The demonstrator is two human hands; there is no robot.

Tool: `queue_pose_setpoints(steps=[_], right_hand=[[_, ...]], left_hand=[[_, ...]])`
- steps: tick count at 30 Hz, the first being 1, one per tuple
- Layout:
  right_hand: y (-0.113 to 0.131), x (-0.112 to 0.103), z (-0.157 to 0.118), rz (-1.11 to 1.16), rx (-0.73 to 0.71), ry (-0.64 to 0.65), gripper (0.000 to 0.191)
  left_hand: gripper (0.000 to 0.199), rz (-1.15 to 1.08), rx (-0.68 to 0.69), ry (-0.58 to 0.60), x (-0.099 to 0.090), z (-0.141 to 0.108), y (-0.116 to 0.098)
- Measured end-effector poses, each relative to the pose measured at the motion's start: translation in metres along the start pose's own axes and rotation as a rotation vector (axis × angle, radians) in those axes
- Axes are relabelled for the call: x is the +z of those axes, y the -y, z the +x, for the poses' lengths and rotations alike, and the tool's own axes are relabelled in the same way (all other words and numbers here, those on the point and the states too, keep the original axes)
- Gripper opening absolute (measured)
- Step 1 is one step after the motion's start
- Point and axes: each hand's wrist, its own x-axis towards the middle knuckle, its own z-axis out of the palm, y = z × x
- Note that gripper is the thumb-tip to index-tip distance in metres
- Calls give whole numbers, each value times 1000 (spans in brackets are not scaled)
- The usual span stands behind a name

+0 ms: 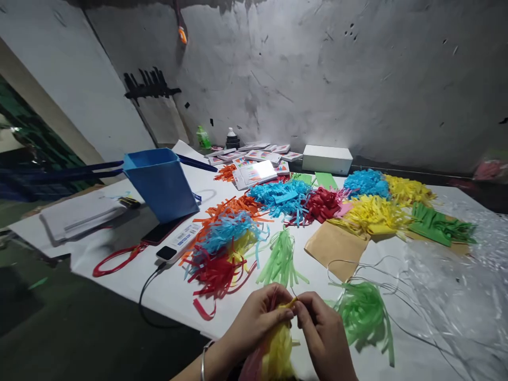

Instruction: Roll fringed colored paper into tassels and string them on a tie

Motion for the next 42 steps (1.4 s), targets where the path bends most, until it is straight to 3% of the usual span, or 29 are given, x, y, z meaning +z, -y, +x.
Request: queue_pose_setpoints(steps=[4,8,17,22,26,29,31,34,38,40,42], right_hand=[[-6,-2,-5,99,118,-69,36],[-5,-3,-10,102,123,-91,36],[-3,-2,-14,-39,44,-70,35],[-3,-6,-14,-85,23,-52,37],[-1,-9,-12,115,198,12,39],[-2,-8,-10,362,360,85,63],[-6,-7,-11,440,424,175,65],[-12,-6,-10,220,253,171,40],[-16,-6,-9,-141,-90,-104,24],[-17,-7,-9,-105,-111,-221,23],[-19,-9,-11,-21,-68,-253,21]], left_hand=[[35,-163,-43,-31,1,1,9],[39,-416,-197,-4,2,3,19],[43,-478,-248,-78,6,3,19],[38,-259,-131,-66,5,0,19],[32,-12,-49,-19,0,-5,18],[30,153,39,2,-3,-7,17],[29,295,103,-11,-3,-8,16],[29,473,168,-15,-1,-10,17],[23,537,159,28,4,-10,22],[24,534,130,46,5,-9,24],[28,529,118,76,4,-9,24]])
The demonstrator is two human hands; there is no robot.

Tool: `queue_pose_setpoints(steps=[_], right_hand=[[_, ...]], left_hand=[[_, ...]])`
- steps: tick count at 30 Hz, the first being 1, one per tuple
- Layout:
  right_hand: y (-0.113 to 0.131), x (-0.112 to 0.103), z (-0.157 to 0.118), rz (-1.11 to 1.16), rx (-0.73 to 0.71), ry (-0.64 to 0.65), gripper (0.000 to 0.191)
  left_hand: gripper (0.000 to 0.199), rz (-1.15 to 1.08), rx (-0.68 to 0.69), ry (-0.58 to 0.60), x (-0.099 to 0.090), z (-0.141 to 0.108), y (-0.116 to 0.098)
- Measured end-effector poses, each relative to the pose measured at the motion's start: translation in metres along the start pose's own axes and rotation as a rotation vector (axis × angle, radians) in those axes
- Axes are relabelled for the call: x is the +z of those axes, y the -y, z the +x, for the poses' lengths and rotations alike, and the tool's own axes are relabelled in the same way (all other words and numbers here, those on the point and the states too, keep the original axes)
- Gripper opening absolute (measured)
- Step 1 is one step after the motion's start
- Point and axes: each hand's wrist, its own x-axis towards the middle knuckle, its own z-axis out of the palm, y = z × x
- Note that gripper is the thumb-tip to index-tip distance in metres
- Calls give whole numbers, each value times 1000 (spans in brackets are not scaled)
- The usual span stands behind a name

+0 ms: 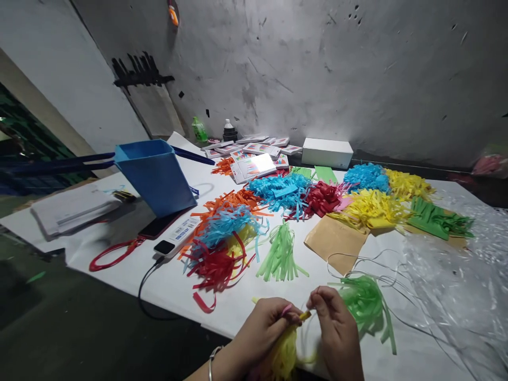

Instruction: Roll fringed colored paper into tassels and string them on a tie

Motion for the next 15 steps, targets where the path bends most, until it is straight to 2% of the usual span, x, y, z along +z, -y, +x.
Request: queue_pose_setpoints(steps=[2,4,6,9,12,14,15], right_hand=[[-2,-2,0,11,-4,76,16],[-3,-2,2,-55,-146,223,17],[-2,-2,5,-139,-326,315,19],[0,-1,10,-216,-461,262,18],[-3,-1,9,-217,-420,241,18],[-6,-1,7,-203,-339,320,25],[-8,-1,6,-200,-293,371,29]], left_hand=[[30,15,39,34,-2,0,0],[29,51,77,48,-4,1,-1],[27,88,73,59,-6,1,-3],[24,85,31,48,-7,1,-5],[27,0,-12,44,-7,1,-4],[30,-99,-37,54,-6,0,0],[40,-153,-40,53,-5,-1,2]])
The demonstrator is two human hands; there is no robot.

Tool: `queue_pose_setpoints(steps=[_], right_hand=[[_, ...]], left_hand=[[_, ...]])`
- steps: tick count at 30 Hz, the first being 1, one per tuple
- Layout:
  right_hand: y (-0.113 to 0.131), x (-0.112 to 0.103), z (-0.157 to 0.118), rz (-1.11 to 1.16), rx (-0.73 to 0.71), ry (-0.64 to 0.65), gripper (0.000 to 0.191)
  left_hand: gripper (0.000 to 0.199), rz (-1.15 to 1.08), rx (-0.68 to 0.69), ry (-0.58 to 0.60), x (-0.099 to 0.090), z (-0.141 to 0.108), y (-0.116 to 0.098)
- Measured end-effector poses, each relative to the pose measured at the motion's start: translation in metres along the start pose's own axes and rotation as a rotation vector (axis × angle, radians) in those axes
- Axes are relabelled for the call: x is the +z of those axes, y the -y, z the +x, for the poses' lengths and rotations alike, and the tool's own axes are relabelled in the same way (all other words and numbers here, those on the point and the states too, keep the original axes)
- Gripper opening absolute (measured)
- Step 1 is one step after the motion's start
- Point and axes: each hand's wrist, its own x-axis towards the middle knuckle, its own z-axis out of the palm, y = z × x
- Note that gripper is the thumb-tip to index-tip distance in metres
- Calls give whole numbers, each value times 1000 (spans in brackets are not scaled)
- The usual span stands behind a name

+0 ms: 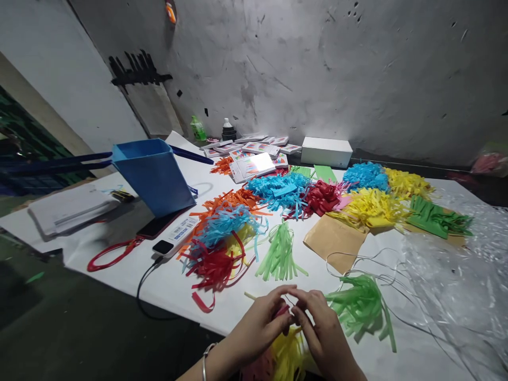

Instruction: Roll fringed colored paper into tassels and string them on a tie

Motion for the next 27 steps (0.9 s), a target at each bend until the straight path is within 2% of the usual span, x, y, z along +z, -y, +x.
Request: queue_pose_setpoints(steps=[2,3,6,10,13,16,22,27], right_hand=[[-1,1,-2,32,59,84,31],[-1,1,-2,52,81,105,28],[4,-1,0,167,194,95,19],[14,-6,-1,318,365,66,23],[22,-7,-5,310,356,90,27],[27,-5,-6,292,345,77,29],[29,-3,-7,241,298,48,27],[27,-5,-8,184,289,94,26]], left_hand=[[61,-76,14,-5,1,-2,3],[65,-98,24,0,2,-2,3],[67,-163,13,23,2,-2,1],[78,-439,-115,46,-1,5,3],[75,-646,-147,89,-3,11,8],[67,-742,-137,93,-3,13,10],[65,-746,-197,67,0,11,4],[67,-715,-209,54,1,9,7]])
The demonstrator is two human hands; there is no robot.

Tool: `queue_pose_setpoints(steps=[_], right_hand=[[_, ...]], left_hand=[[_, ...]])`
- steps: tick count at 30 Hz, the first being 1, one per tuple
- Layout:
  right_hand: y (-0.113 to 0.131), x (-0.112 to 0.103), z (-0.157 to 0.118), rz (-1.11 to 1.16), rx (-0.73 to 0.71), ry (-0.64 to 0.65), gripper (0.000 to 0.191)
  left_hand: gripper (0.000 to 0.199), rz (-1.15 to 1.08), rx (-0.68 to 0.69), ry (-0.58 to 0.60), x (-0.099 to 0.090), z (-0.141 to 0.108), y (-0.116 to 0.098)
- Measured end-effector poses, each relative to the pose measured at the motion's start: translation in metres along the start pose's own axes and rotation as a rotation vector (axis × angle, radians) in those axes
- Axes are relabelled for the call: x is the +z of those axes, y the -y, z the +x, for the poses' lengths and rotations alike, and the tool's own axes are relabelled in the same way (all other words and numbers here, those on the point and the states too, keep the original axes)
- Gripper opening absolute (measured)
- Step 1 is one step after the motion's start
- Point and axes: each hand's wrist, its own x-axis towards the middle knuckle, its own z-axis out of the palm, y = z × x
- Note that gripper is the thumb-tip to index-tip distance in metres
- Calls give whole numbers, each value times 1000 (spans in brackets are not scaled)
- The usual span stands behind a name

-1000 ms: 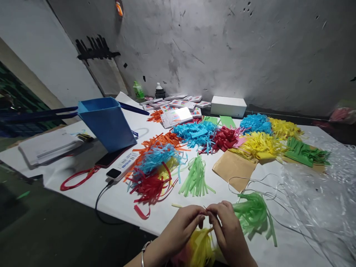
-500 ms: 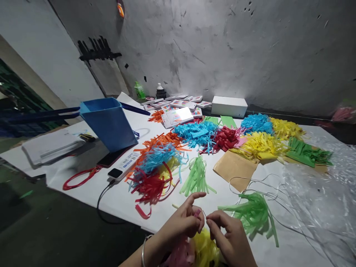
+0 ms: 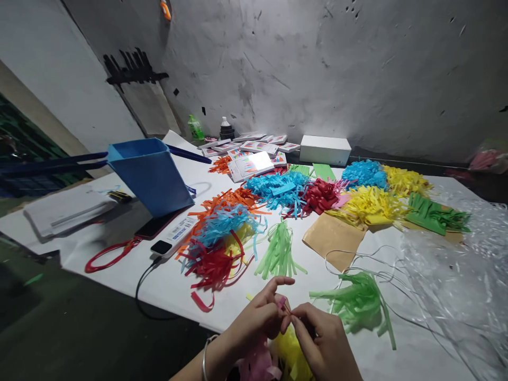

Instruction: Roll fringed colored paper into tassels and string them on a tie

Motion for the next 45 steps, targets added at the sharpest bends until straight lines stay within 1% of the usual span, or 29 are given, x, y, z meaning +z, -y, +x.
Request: queue_pose_setpoints(steps=[2,4,6,9,10,12,13,14,16,17,19,21,23,26,29,33,36,39,42,45], right_hand=[[-1,-1,1,-32,-10,31,26],[-1,-2,3,-18,10,71,24],[1,-3,6,70,75,106,20],[4,-4,10,279,171,148,23],[4,-3,11,332,184,154,24],[1,-1,11,391,215,131,32],[-2,0,11,394,234,102,35],[-6,1,10,385,249,74,37],[-15,5,9,352,254,47,39],[-19,6,8,321,242,53,40],[-26,9,8,241,196,72,39],[-31,11,10,163,128,69,37],[-33,13,12,124,49,16,35],[-34,14,14,132,-36,-72,33],[-33,12,15,148,-62,-89,32],[-29,4,18,95,-43,-49,32],[-24,-2,23,48,-53,37,30],[-19,-2,28,26,-31,120,29],[-18,2,26,56,33,145,33],[-20,4,21,97,92,141,41]], left_hand=[[69,43,-9,-16,2,-2,-1],[73,124,-34,-22,5,-5,-3],[79,196,-60,-14,8,-8,-5],[84,235,-78,15,8,-9,-3],[84,231,-80,25,7,-8,-2],[77,183,-58,46,4,-7,1],[70,154,-11,42,3,-6,2],[58,154,56,26,2,-6,2],[29,271,222,-55,2,-7,0],[24,374,299,-107,2,-8,-2],[33,559,396,-194,4,-10,-6],[39,638,445,-244,5,-11,-8],[41,657,457,-258,5,-11,-9],[41,656,445,-255,3,-9,-7],[39,661,435,-248,-1,-8,-6],[36,656,439,-239,-3,-7,-7],[37,672,436,-213,-3,-8,-10],[38,708,459,-213,-6,-8,-11],[37,705,476,-223,-9,-9,-13],[33,638,466,-248,-11,-9,-13]])
